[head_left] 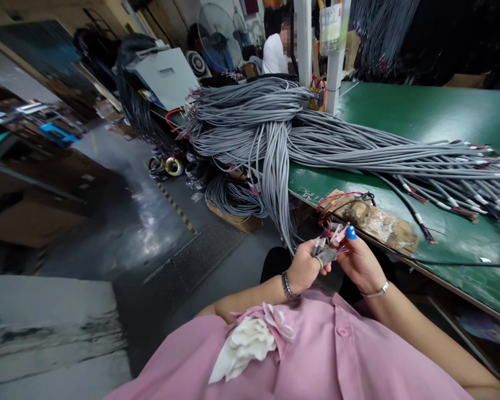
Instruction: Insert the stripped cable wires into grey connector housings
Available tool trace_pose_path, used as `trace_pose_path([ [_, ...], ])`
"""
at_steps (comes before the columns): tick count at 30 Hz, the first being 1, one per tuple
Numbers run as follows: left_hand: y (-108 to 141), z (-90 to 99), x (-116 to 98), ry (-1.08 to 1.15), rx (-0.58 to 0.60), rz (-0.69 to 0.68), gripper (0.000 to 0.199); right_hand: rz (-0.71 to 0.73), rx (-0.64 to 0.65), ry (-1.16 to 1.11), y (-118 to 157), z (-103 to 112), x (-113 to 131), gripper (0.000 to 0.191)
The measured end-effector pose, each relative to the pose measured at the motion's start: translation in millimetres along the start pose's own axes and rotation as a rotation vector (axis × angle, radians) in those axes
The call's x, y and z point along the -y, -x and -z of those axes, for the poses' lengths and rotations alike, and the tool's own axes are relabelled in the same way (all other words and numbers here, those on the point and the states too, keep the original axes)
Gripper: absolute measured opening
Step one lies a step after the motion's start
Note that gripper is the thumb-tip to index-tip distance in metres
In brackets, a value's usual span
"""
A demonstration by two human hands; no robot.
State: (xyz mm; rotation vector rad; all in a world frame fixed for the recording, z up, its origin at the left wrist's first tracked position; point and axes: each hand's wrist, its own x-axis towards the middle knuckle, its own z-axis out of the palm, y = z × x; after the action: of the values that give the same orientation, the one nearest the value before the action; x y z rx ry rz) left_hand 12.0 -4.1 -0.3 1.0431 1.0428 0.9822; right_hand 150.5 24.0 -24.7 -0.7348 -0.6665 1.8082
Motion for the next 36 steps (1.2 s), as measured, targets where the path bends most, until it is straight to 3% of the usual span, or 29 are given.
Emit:
trace_pose_path([
  [8, 1, -0.9, 1, -0.038, 0.037, 0.02, 0.032, 0.05, -0.05, -0.025, -1, -1, 0, 0.031],
  [20, 12, 2.2, -5, -0.009, 0.026, 0.021, 0.037, -0.041, -0.041, -0.087, 5, -6, 9, 0.043],
  [28, 12, 3.7, -4, 0.071, -0.08, 0.044, 0.03, 0.025, -0.048, -0.006, 7, -6, 10, 0.027],
  [36, 2, -0.5, 4, 0.081, -0.022, 0.045, 0.026, 0.052, -0.089, -0.044, -1, 0, 2, 0.028],
])
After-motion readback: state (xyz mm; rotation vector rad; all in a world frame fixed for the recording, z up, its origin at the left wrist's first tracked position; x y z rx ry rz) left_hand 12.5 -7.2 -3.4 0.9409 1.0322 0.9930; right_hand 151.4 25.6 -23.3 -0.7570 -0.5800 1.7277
